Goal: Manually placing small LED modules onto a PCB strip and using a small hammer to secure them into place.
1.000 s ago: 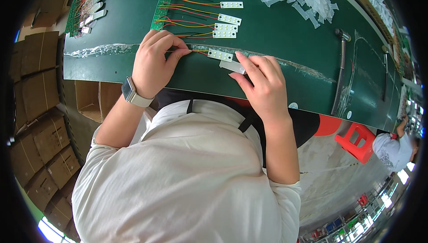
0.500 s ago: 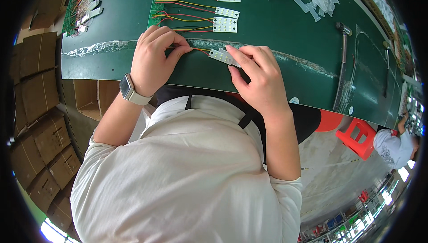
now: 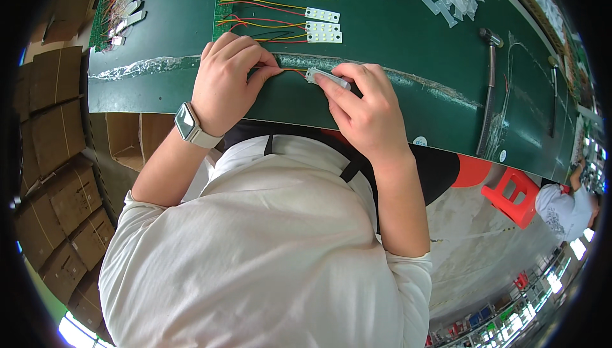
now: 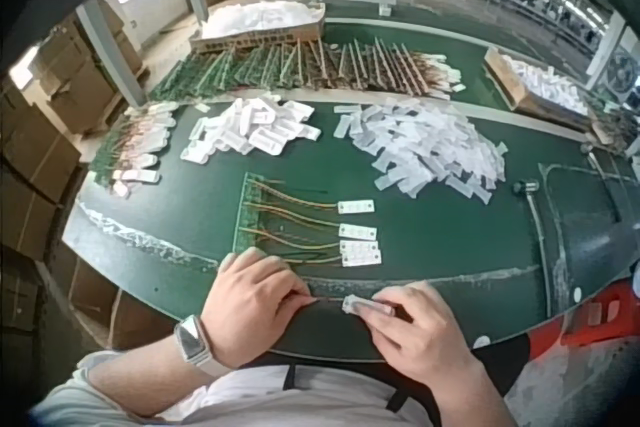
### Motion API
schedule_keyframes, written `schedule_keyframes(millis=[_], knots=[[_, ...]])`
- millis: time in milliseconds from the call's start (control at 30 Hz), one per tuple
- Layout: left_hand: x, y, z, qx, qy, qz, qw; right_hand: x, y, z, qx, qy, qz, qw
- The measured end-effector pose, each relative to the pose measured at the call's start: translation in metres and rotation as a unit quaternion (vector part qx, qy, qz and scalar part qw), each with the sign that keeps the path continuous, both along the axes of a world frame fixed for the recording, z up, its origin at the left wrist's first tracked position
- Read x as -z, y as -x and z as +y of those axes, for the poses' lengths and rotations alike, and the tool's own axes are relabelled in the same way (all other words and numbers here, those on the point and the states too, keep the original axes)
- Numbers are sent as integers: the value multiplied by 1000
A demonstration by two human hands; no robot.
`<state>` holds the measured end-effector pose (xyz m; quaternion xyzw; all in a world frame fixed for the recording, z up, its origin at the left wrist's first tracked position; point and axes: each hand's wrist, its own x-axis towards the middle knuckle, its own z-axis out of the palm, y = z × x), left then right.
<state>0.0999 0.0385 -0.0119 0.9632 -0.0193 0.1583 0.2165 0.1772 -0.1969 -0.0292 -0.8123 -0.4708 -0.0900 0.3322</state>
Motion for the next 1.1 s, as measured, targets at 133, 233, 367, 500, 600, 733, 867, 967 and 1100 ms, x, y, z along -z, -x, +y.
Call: schedule_keyframes(millis=[133,233,367,500,600,733,867,967,1100], knots=[[2,2,-2,5,-15,-6,1000,1,0,0,-8,3,-32,999],[1,0,-3,13,-16,-17,1000,2,0,1,-11,-5,-28,1000],[0,-1,-6,22,-20,-20,999,3,0,-1,-4,-26,-2,1000],[1,-2,-3,8,-1,-24,1000,4,-1,-2,4,-34,14,999],[-1,-2,-3,10,11,-24,1000,3,-1,-1,14,-42,21,999],[-2,-1,-7,18,16,-26,999,2,-2,0,14,-46,28,998],[4,-3,-8,11,-13,-27,1000,3,-2,-1,6,-40,23,999],[4,-3,-9,7,-18,-24,1000,3,-1,-1,-3,-41,13,999],[4,-4,-10,-5,-34,-24,999,2,1,0,-3,-36,-19,999]])
